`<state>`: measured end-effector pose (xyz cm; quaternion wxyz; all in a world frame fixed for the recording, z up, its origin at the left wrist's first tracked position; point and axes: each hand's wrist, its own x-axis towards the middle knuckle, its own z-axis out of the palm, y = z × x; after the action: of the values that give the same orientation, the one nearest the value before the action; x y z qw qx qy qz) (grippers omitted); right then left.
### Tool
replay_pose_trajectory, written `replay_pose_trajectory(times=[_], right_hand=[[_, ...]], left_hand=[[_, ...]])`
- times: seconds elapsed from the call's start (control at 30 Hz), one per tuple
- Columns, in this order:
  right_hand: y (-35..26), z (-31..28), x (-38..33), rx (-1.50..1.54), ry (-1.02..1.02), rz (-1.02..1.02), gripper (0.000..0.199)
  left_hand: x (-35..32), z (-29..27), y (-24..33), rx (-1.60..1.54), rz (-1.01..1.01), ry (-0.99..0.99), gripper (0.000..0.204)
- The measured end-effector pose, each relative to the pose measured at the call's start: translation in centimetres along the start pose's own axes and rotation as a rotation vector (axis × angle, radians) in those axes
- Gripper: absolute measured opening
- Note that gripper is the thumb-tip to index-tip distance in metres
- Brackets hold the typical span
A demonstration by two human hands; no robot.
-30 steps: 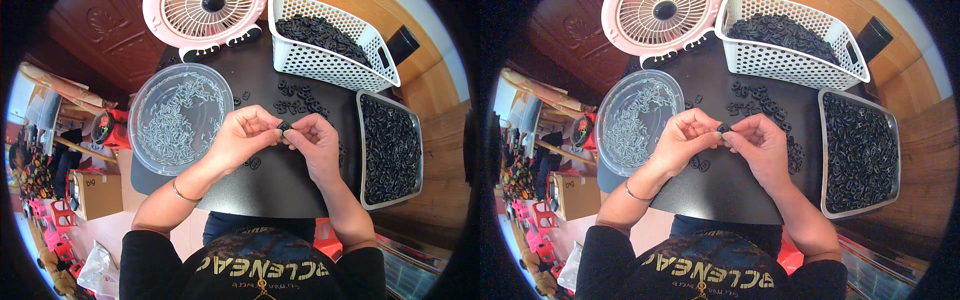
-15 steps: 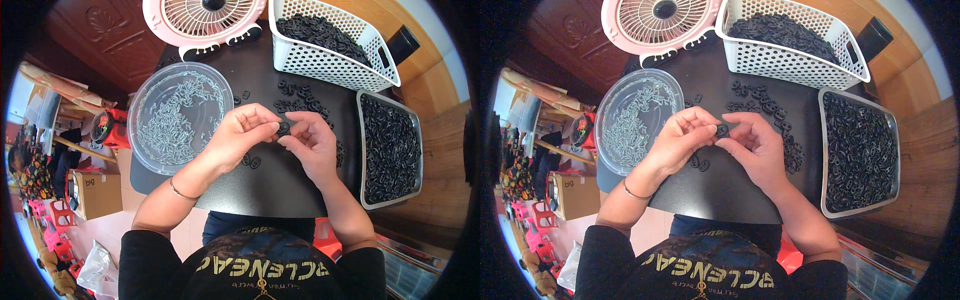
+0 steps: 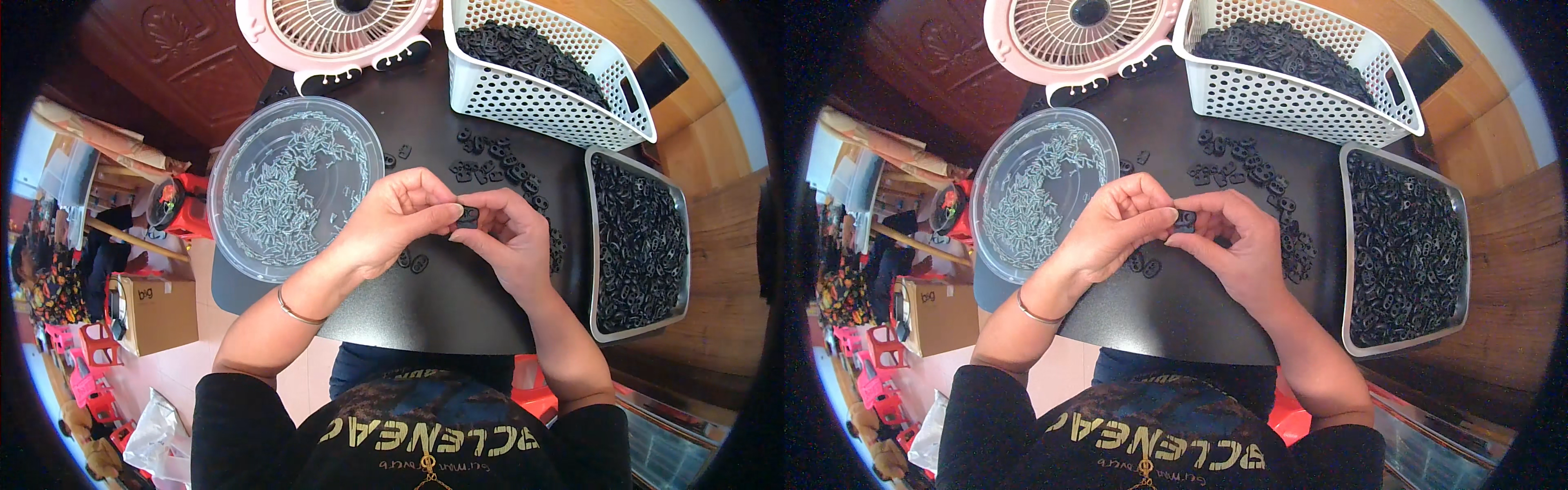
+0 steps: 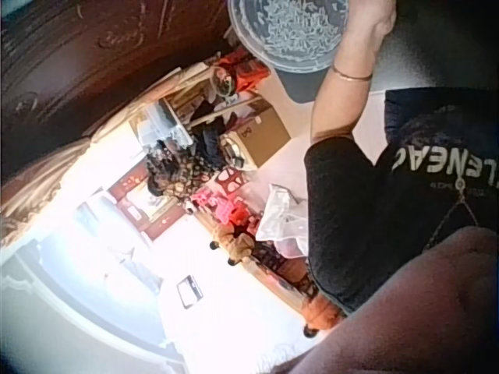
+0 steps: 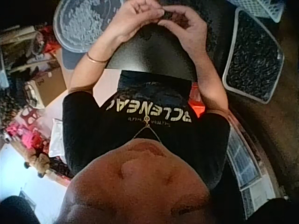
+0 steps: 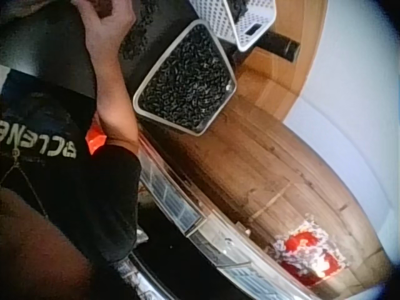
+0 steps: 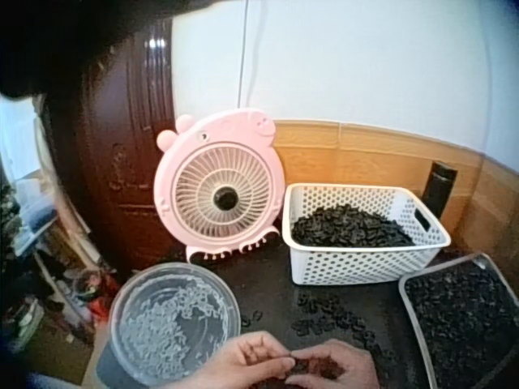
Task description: The person repeatedly picks small black plastic components from a tray and inserts silver screws from a bowl into them by hand. The assembled units are placed on the table surface. The process continues with one item at a time throughout the clip.
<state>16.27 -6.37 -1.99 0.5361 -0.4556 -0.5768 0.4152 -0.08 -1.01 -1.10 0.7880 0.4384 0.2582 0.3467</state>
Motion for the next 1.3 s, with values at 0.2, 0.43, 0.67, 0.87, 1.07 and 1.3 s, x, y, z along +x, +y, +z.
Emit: replay_pose_trajectory(times=[0.2, 0.43, 0.67, 0.87, 1.07, 1.3], right_hand=[[-0.1, 0.0, -0.1, -0.116, 0.032, 0.007, 0.026], [-0.2, 0.2, 0.0, 0.001, 0.025, 0.044, 0.023], [-0.1, -0.1, 0.1, -0.096, -0.016, -0.01, 0.029], [-2.4, 0.9, 2.0, -0.152, 0.087, 0.034, 0.024], [-5.4, -1.1, 11.5, 0.17, 0.432, -0.235, 0.062], [-4.9, 0.1, 7.8, 0.12, 0.349, -0.124, 0.048]], left_hand=[[-0.1, -0.3, -0.2, -0.097, -0.051, -0.035, 0.007], [0.0, -0.4, -0.3, -0.057, -0.026, -0.021, 0.009], [-0.2, -0.2, 0.0, 0.037, 0.034, -0.01, 0.01], [-1.1, 0.2, 2.3, 0.215, 0.159, 0.059, 0.008], [-2.2, -2.4, 7.2, 1.018, 0.435, 0.203, 0.012], [-4.1, -6.8, 7.0, 1.65, 0.429, 0.194, 0.012]])
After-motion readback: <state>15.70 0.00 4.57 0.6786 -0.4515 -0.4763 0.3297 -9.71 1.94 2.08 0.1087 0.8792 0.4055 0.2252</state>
